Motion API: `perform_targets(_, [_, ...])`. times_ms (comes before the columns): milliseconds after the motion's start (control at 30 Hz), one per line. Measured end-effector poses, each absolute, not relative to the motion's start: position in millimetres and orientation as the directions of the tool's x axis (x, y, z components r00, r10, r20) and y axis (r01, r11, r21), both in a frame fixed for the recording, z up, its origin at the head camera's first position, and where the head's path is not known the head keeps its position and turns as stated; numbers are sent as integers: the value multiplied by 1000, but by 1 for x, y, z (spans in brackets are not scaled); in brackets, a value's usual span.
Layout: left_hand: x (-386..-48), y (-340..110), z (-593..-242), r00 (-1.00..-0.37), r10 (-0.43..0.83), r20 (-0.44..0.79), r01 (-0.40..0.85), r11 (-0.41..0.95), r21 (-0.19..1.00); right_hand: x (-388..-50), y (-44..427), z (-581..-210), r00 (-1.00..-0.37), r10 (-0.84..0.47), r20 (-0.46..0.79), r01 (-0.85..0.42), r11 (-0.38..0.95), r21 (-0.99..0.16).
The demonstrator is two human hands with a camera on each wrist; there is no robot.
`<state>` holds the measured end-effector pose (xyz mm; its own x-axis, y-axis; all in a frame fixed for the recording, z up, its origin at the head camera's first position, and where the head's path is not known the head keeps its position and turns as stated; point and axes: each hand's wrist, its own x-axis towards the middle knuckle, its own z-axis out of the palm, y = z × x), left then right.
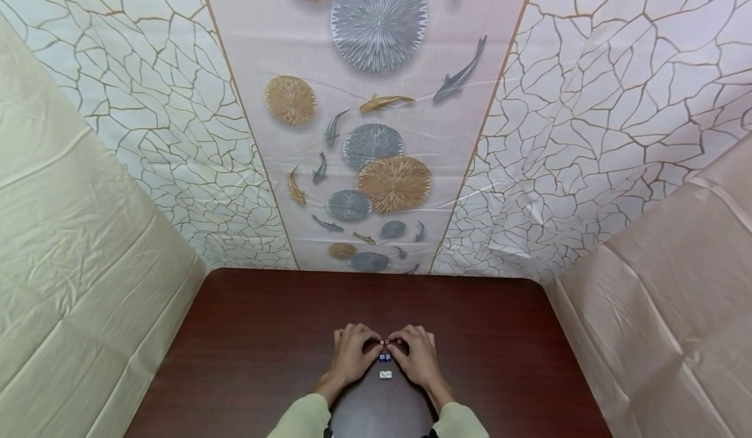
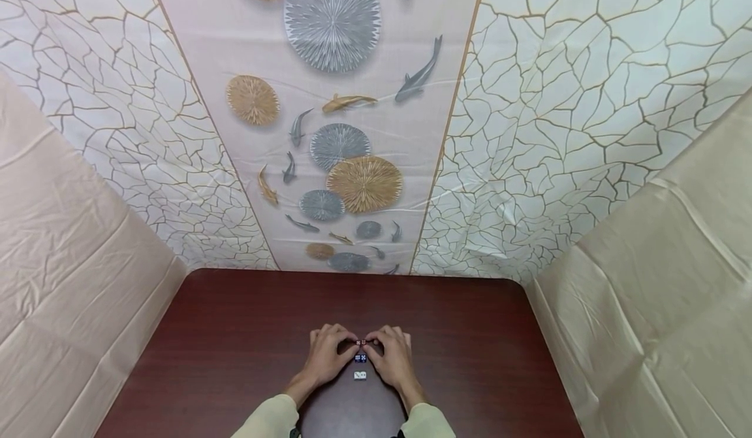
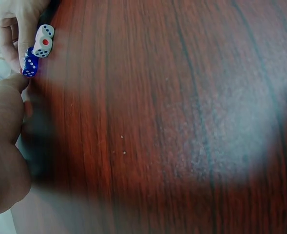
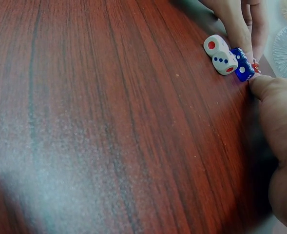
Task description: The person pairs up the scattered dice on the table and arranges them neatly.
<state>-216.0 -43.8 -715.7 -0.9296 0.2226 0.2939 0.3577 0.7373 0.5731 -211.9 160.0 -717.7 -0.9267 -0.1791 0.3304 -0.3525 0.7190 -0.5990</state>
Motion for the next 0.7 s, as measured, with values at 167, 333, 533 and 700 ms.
perform_targets(167, [-217,-43,-717,-931,220,290,354,733,581,-212,160,-720,-910,-180,373,-382,715,-585])
perform_targets(333, [-216,-43,-718,-929,220,297,359,727,586,-212,159,-722,-896,-181,405,-403,713,-574])
perform_targets(533, [-217,-44,-717,-927,226,299,365,726,583,-212,160,-722,-904,-182,388,-394,708,-586])
perform_targets(700, [-217,-44,-716,-925,228,305,370,728,577,-212,161,-721,-919,-179,351,-369,704,-607])
